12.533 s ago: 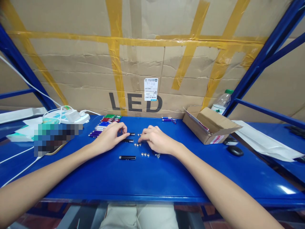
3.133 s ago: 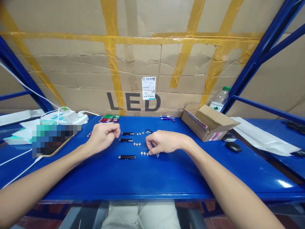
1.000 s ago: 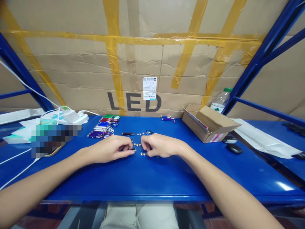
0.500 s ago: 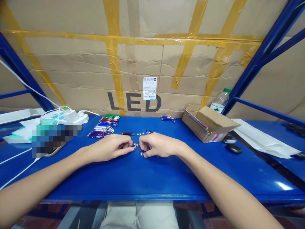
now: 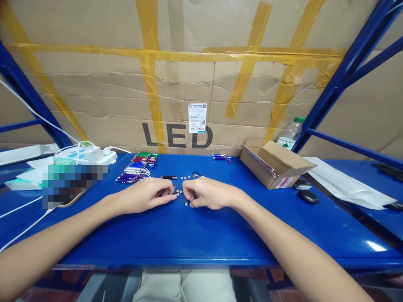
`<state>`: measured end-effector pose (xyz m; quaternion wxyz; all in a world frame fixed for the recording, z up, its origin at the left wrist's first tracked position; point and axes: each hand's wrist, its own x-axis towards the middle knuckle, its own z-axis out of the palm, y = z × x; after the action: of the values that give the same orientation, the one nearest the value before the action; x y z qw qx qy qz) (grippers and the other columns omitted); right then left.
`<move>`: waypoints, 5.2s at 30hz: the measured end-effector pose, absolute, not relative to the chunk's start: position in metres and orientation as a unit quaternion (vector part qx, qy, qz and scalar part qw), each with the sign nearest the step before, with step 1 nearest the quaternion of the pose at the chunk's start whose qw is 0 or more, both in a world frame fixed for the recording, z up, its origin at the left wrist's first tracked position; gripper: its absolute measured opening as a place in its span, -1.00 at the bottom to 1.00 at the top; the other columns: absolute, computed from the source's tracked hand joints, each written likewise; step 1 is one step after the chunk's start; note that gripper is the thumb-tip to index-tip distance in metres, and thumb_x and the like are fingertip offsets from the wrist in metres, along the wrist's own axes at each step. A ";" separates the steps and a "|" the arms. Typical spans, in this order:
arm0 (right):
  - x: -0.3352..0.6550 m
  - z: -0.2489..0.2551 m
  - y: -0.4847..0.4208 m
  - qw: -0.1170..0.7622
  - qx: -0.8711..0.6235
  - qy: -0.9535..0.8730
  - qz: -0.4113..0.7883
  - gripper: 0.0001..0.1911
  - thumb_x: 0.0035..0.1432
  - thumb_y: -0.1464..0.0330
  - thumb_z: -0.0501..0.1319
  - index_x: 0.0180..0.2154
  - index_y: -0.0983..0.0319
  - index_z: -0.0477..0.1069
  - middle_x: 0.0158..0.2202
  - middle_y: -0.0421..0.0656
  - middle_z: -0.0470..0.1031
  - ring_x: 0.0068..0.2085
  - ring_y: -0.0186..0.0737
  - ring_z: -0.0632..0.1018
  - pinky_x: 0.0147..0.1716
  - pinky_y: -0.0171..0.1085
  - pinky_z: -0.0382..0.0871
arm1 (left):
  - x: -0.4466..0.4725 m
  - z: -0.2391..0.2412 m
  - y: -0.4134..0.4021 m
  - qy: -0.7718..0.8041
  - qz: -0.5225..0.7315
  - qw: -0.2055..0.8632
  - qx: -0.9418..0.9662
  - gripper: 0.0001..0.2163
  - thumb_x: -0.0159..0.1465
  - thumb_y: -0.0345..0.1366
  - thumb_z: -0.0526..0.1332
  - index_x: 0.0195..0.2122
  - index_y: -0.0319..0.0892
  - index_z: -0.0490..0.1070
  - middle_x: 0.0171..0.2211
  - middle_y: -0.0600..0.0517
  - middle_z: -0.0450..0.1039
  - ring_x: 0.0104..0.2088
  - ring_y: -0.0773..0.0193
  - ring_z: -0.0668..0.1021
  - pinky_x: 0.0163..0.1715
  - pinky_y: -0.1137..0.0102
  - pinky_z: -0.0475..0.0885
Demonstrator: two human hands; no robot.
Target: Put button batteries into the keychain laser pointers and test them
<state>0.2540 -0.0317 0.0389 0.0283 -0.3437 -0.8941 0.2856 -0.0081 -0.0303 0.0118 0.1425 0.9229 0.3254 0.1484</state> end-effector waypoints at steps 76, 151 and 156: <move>0.264 0.034 -0.025 0.029 -0.366 -0.904 0.218 -0.74 0.18 0.57 0.30 -0.13 0.20 0.37 -0.17 -0.18 0.55 -0.26 -0.24 0.51 -0.29 -0.32 0.27 | 0.003 -0.004 -0.028 0.322 0.305 0.359 0.821 -0.79 0.30 -0.15 0.47 -0.16 -0.16 0.64 -0.29 0.05 0.62 -0.34 0.29 0.58 -0.29 0.41 0.48; 0.263 0.029 -0.025 0.164 -0.350 -0.909 0.157 -0.71 0.33 0.45 0.26 0.07 0.20 0.39 -0.11 -0.12 0.58 -0.10 -0.11 0.54 -0.08 -0.20 0.35 | 0.003 -0.003 -0.030 0.279 0.217 0.278 0.893 -0.85 0.49 -0.22 0.25 -0.07 -0.14 0.56 -0.15 0.01 0.58 -0.19 0.22 0.57 -0.14 0.39 0.42; 0.258 0.035 -0.032 0.253 -0.324 -0.892 0.186 -0.66 0.30 0.47 0.27 0.09 0.17 0.41 -0.08 -0.16 0.58 -0.19 -0.21 0.50 -0.16 -0.25 0.36 | 0.004 -0.003 -0.031 0.265 0.221 0.285 0.894 -0.89 0.49 -0.28 0.23 -0.10 -0.14 0.54 -0.20 0.05 0.54 -0.23 0.26 0.52 -0.16 0.40 0.40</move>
<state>0.2575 -0.0321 0.0345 0.2534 -0.3239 -0.8923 0.1861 0.0039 -0.0305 -0.0032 0.2849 0.8940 0.2655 0.2215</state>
